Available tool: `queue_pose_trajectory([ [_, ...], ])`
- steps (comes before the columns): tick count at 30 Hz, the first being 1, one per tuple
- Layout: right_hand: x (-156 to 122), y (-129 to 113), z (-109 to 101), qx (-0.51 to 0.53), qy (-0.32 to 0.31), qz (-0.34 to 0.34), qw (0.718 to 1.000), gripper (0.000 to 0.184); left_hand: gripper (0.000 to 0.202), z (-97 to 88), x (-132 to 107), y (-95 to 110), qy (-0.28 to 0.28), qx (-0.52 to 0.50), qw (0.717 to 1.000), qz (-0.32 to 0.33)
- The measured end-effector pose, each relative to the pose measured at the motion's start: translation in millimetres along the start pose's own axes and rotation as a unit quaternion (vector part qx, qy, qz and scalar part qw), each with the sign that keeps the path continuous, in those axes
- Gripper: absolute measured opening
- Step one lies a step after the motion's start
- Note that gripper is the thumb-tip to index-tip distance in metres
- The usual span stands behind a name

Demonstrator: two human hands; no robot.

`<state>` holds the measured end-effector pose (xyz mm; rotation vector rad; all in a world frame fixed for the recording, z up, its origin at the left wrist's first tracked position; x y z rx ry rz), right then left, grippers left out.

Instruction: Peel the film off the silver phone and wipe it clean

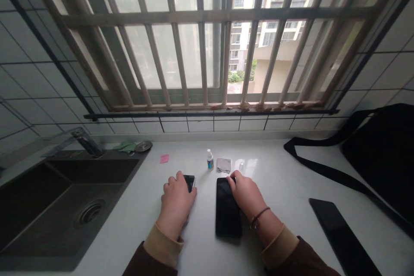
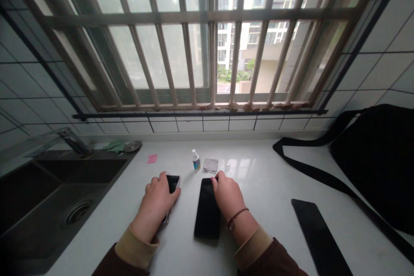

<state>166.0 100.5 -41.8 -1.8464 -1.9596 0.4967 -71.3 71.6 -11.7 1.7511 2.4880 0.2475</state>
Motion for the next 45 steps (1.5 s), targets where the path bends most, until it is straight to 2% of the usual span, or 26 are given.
queue_pose_trajectory([
  [3,-0.5,-0.5,1.5,-0.049,-0.011,0.002,0.999,0.026,0.044,0.2,1.7,2.7,0.011,-0.016,0.999,0.030],
  [6,-1.2,-1.6,0.2,-0.083,-0.018,0.010,0.996,0.027,0.037,1.4,2.2,9.1,0.022,-0.083,0.993,0.075],
  [11,-4.2,-6.1,-14.4,-0.105,0.013,0.023,0.994,0.031,0.051,-4.6,-6.8,23.1,0.073,-0.244,0.955,0.153],
  [14,-8.5,-18.4,-21.8,0.005,0.040,-0.046,0.998,0.034,0.056,-11.5,-16.0,30.9,0.111,-0.287,0.923,0.229],
  [17,-16.0,-34.1,-16.2,0.188,0.003,-0.124,0.974,0.037,0.056,-15.3,-22.3,34.8,0.143,-0.289,0.903,0.283],
  [20,-22.7,-43.8,-2.6,0.287,-0.037,-0.125,0.949,0.037,0.056,-16.1,-25.4,37.1,0.154,-0.278,0.898,0.304],
  [23,-25.6,-46.2,8.0,0.347,-0.047,-0.094,0.932,0.038,0.057,-17.4,-27.8,39.9,0.135,-0.280,0.904,0.294],
  [26,-25.0,-43.1,8.5,0.364,-0.023,-0.071,0.928,0.040,0.059,-19.2,-28.7,42.4,0.082,-0.308,0.910,0.265],
  [28,-23.6,-39.9,5.2,0.369,-0.015,-0.062,0.927,0.040,0.062,-19.6,-26.9,42.3,0.037,-0.353,0.902,0.246],
  [30,-22.1,-37.0,0.0,0.372,0.001,-0.062,0.926,0.041,0.057,-17.9,-22.5,39.3,-0.012,-0.432,0.876,0.213],
  [33,-20.9,-36.1,-6.9,0.375,0.026,-0.093,0.922,0.044,0.039,-11.3,-15.0,34.0,-0.084,-0.551,0.815,0.157],
  [35,-21.1,-38.4,-6.9,0.386,0.006,-0.121,0.915,0.047,0.045,-6.9,-12.6,32.6,-0.117,-0.591,0.785,0.142],
  [37,-21.7,-41.2,-4.7,0.392,-0.023,-0.142,0.909,0.048,0.051,-3.1,-12.6,32.6,-0.140,-0.611,0.767,0.136],
  [41,-22.1,-42.8,-3.2,0.401,-0.046,-0.147,0.903,0.051,0.049,0.7,-14.4,31.7,-0.137,-0.637,0.750,0.116],
  [45,-23.5,-43.9,-1.2,0.410,-0.100,-0.153,0.893,0.060,0.049,-2.0,-10.5,25.2,-0.061,-0.698,0.711,0.060],
])
Point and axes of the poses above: each hand's wrist, its own x-axis towards the middle knuckle, its own z-axis out of the palm, y = z × x, the point moved 4 cm from there along x, towards the middle knuckle, and after that the axes turned 1 degree about -z, right-handed, at the moved point
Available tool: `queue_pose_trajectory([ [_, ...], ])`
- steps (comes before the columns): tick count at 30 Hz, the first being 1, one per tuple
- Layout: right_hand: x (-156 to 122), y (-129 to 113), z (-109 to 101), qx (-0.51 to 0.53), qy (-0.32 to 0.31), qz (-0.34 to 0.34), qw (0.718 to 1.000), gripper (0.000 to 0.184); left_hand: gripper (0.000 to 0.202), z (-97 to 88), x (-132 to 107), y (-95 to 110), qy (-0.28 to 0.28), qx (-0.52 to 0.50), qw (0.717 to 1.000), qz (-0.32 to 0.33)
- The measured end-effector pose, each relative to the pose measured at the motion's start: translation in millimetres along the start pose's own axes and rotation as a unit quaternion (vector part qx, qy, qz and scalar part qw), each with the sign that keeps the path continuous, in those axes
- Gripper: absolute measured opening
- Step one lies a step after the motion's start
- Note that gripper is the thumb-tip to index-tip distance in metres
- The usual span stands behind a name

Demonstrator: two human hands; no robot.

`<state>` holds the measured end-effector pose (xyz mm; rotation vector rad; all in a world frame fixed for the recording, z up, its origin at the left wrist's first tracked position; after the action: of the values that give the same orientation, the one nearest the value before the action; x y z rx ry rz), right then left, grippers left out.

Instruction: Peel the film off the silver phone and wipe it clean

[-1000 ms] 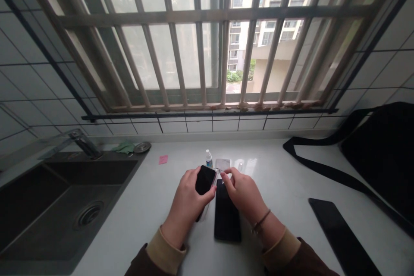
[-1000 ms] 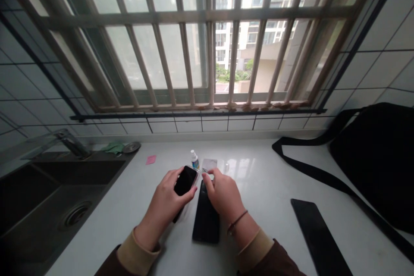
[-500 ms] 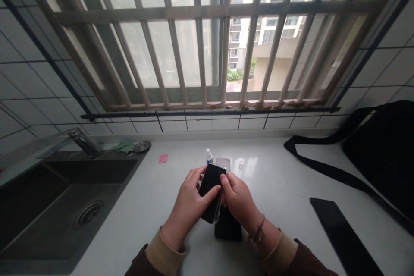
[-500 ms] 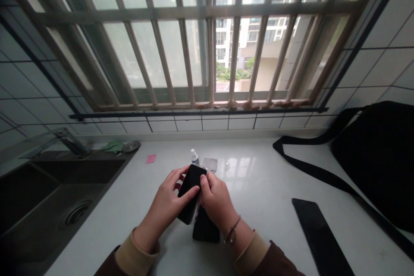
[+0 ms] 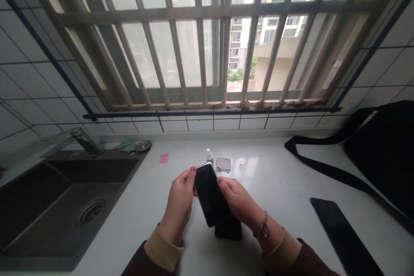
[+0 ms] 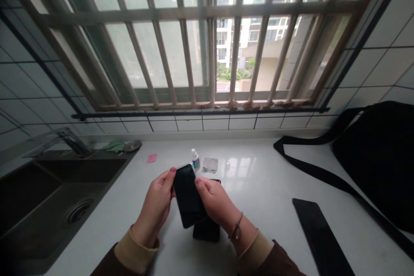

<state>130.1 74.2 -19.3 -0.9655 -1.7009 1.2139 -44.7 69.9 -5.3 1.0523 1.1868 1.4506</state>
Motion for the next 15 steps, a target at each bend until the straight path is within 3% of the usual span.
queue_pose_trajectory([
  [4,-2.2,3.7,5.7,0.038,-0.044,0.036,0.998,0.065,0.051,-13.4,3.0,5.3,0.153,-0.099,0.983,0.006],
  [6,-3.1,4.1,8.6,0.064,-0.055,0.045,0.995,0.066,0.053,-16.5,3.6,6.5,0.190,-0.135,0.972,-0.009],
  [9,-3.2,2.1,7.9,0.034,-0.032,0.042,0.998,0.070,0.053,-16.4,3.9,6.7,0.197,-0.152,0.968,-0.023],
  [12,-2.1,0.6,0.4,-0.012,0.041,0.041,0.998,0.071,0.046,-13.3,3.6,3.6,0.170,-0.152,0.973,-0.029],
  [15,-0.8,4.3,-8.6,0.010,0.113,0.058,0.992,0.069,0.035,-10.7,2.2,-0.3,0.134,-0.126,0.983,-0.021],
])
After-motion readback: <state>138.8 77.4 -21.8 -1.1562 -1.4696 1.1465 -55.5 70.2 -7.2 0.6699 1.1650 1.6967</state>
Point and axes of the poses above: each hand's wrist, its own x-axis towards the middle knuckle, its own z-axis out of the palm, y = z × x, the point moved 4 cm from there along x, towards the middle knuckle, and after that the axes turned 1 degree about -z, right-handed, at the moved point
